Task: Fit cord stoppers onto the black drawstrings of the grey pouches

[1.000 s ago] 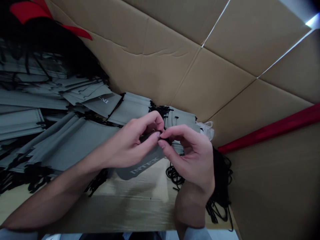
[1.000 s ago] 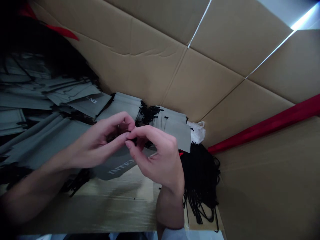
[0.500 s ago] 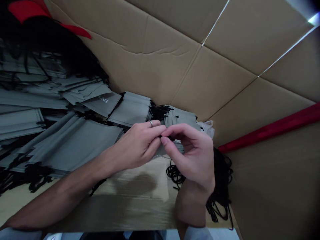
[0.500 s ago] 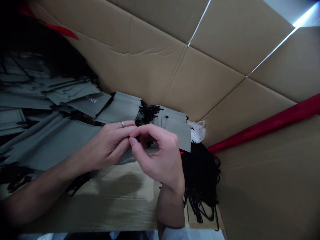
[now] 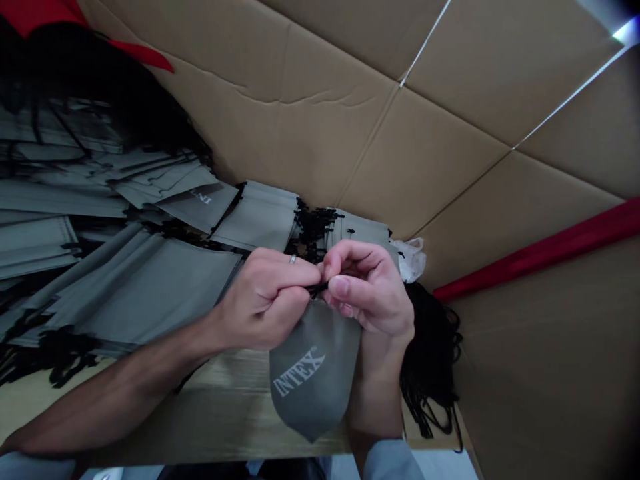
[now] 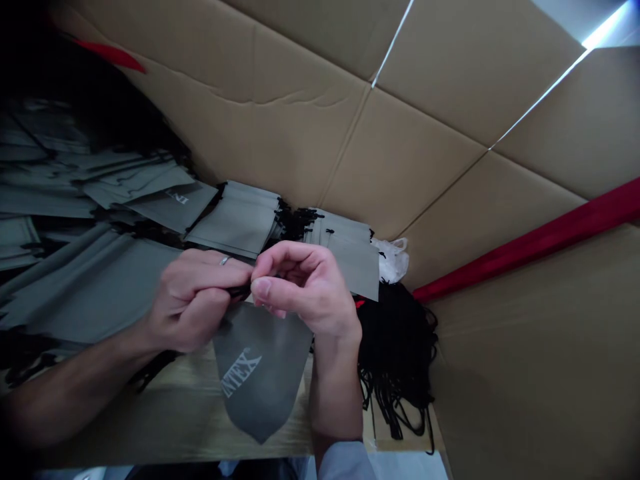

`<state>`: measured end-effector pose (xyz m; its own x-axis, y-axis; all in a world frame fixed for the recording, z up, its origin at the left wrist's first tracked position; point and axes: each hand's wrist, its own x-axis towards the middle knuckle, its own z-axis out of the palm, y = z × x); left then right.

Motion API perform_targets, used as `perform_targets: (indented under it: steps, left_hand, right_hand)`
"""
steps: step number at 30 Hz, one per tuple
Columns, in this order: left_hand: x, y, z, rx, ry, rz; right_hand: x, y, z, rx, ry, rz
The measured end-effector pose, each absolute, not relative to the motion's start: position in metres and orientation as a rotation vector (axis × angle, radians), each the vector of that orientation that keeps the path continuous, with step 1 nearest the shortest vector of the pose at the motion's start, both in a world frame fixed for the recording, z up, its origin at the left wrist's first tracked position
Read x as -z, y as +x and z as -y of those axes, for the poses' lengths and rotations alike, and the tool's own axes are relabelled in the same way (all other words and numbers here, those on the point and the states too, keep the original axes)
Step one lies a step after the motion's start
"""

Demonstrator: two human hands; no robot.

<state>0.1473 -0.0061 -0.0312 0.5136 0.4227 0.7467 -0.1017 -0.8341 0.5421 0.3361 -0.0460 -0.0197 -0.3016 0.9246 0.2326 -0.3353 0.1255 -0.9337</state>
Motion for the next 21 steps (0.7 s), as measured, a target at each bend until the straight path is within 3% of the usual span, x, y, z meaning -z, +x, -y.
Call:
perform_targets:
  steps: [4,12,21]
  left_hand:
    - [0.028,0.147,0.006,-1.295,2.225,-0.344]
    - [0.028,0.149,-0.003,-1.301,2.166,-0.68]
    - [0.02,0.144,-0.01,-0.976,1.902,-0.829]
  right_hand:
    - [0.019,0.34,0.048,-1.349,-0.673,1.357]
    - [0.005,0.346,0.064,-0.739,-1.11,1.719]
    - [0.008,0.348,0.058,-0.596,-1.273,1.738]
